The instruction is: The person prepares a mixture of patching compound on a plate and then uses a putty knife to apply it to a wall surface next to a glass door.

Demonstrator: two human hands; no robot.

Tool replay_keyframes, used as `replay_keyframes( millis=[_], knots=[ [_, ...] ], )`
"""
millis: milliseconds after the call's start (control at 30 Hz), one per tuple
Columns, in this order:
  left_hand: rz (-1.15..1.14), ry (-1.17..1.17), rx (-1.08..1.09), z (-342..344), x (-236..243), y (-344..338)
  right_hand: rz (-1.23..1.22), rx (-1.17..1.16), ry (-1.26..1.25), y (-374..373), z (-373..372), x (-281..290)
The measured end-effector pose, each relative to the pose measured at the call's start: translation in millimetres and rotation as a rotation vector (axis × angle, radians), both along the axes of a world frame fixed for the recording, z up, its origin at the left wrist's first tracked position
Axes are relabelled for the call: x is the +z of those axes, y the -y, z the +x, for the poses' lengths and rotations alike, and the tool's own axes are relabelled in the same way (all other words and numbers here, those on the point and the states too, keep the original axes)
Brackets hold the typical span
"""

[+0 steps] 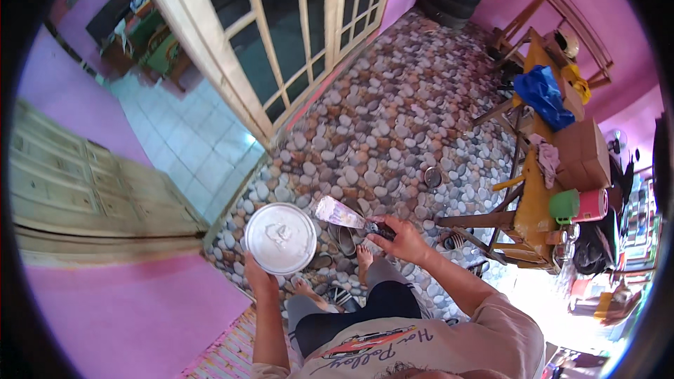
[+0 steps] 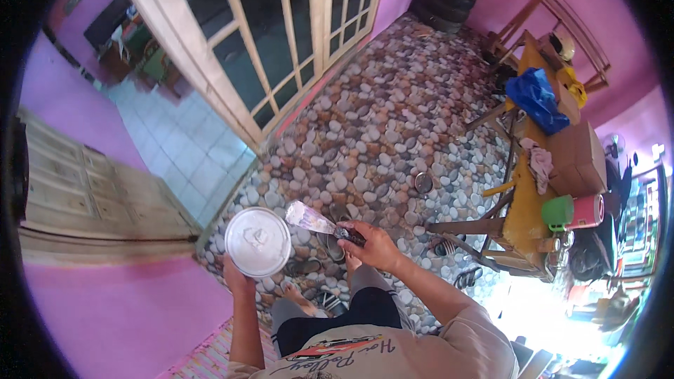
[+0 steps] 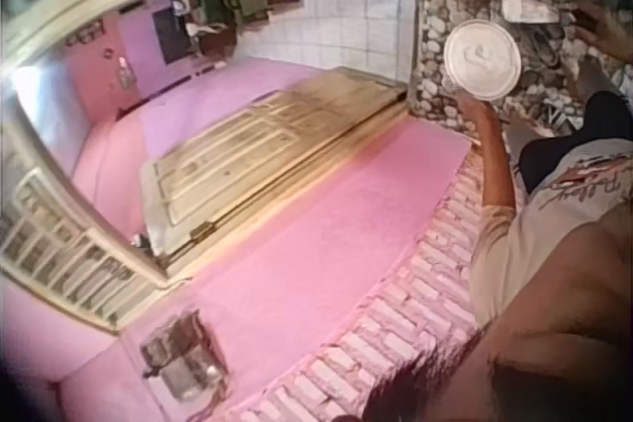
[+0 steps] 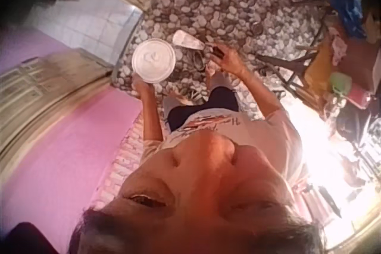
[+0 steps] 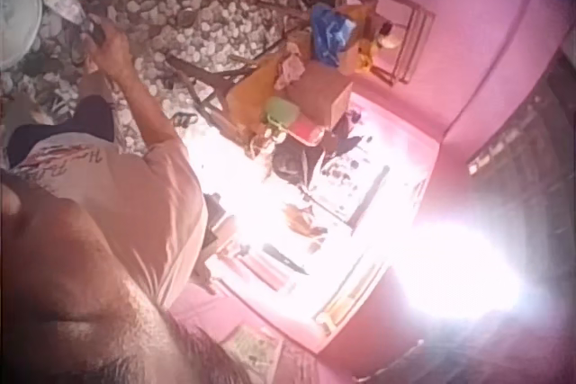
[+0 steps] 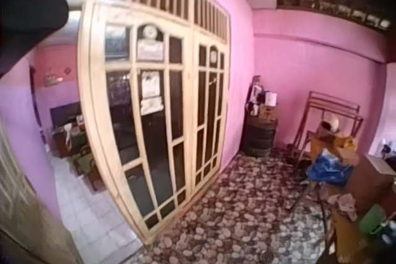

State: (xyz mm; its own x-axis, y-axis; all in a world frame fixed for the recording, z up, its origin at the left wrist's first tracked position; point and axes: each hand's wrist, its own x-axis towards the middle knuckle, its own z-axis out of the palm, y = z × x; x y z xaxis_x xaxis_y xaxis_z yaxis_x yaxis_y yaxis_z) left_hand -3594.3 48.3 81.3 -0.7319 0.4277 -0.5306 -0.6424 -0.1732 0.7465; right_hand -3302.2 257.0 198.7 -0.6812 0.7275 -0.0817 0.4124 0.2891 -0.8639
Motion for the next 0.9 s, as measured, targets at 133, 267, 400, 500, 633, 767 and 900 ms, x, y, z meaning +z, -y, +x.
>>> replay_keyframes(
  millis=[133, 267, 400, 500, 633, 767, 900],
  knots=[
    [0.002, -0.057, -0.057, 44, 63, -37, -0.027, -0.076, -0.013, -7, 43, 55],
    [0.040, 0.004, -0.116, 78, 114, -77, -0.010, -0.158, -0.126, -14, 77, 78],
    [0.109, -0.110, -0.203, 105, 146, -106, -0.012, -0.188, -0.126, -29, 104, 89],
    [0.139, -0.112, -0.235, 122, 158, -125, 0.001, -0.237, -0.185, -39, 125, 104],
    [0.175, -0.132, -0.248, 139, 159, -152, 0.058, -0.256, -0.202, -63, 146, 99],
    [0.179, -0.184, -0.241, 142, 148, -174, 0.106, -0.289, -0.222, -85, 156, 92],
    [0.173, -0.145, -0.270, 140, 144, -212, 0.075, -0.337, -0.298, -103, 156, 101]
  ],
)
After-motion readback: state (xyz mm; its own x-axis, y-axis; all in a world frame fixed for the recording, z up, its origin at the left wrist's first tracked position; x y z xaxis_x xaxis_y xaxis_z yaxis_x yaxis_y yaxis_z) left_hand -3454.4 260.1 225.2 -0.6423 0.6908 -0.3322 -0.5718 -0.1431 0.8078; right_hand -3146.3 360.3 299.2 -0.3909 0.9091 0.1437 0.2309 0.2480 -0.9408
